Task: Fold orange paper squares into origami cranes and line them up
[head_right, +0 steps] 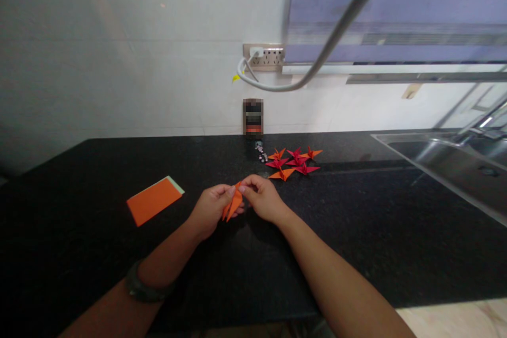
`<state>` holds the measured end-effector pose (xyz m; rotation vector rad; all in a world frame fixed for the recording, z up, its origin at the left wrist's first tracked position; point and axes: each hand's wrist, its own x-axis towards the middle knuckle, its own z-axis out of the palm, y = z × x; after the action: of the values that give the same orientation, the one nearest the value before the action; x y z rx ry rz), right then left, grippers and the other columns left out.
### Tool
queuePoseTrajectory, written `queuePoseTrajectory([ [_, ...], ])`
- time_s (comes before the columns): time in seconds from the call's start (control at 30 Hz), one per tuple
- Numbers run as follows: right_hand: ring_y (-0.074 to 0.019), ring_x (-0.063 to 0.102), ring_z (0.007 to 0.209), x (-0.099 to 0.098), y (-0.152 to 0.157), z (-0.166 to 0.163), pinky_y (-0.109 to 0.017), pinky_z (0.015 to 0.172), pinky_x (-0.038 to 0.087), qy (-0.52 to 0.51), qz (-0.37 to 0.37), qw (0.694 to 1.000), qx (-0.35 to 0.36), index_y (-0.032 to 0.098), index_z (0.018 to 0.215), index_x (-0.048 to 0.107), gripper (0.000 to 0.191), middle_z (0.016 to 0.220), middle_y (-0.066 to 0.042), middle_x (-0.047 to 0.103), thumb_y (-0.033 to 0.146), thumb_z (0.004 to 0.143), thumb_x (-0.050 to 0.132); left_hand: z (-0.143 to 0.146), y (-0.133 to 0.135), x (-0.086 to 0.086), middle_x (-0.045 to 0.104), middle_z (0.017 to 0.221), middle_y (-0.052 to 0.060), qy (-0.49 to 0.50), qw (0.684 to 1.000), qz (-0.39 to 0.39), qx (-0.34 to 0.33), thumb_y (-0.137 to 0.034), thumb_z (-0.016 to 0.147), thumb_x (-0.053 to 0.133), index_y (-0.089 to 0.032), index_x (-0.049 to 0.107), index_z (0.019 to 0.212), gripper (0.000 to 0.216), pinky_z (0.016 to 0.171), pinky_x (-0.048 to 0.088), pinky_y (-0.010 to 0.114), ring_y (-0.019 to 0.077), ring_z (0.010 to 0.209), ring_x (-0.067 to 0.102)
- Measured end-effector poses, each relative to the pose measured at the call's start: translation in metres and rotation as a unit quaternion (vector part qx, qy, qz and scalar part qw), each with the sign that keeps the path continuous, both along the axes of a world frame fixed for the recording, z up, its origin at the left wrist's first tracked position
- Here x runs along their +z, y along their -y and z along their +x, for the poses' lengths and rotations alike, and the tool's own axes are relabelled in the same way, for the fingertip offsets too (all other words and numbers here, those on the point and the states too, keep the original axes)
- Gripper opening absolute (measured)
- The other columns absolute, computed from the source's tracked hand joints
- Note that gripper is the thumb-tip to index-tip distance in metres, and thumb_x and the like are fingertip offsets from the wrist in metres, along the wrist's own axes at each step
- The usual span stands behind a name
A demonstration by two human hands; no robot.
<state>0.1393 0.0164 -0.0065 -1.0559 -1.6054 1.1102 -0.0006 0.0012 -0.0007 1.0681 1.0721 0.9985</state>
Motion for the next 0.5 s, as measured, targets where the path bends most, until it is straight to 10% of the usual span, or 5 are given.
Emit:
queuePoseTrajectory([
  [0.5,-0.0068,0.044,0.048,0.0025,0.0036,-0.0033,-0.019,0.043,0.038,-0.077,-0.049,0.995,0.028,0.016,0.071,0.053,0.024,0.061,0.004,0.050,0.040,0.070,0.059,0.0014,0.0008,-0.0011,0.062,0.053,0.001,0.008,1.000,-0.016,0.005,-0.042,0.077,0.050,-0.014,0.055,0.075,0.028,0.037,0.042,0.016,0.0100,0.042,0.058],
])
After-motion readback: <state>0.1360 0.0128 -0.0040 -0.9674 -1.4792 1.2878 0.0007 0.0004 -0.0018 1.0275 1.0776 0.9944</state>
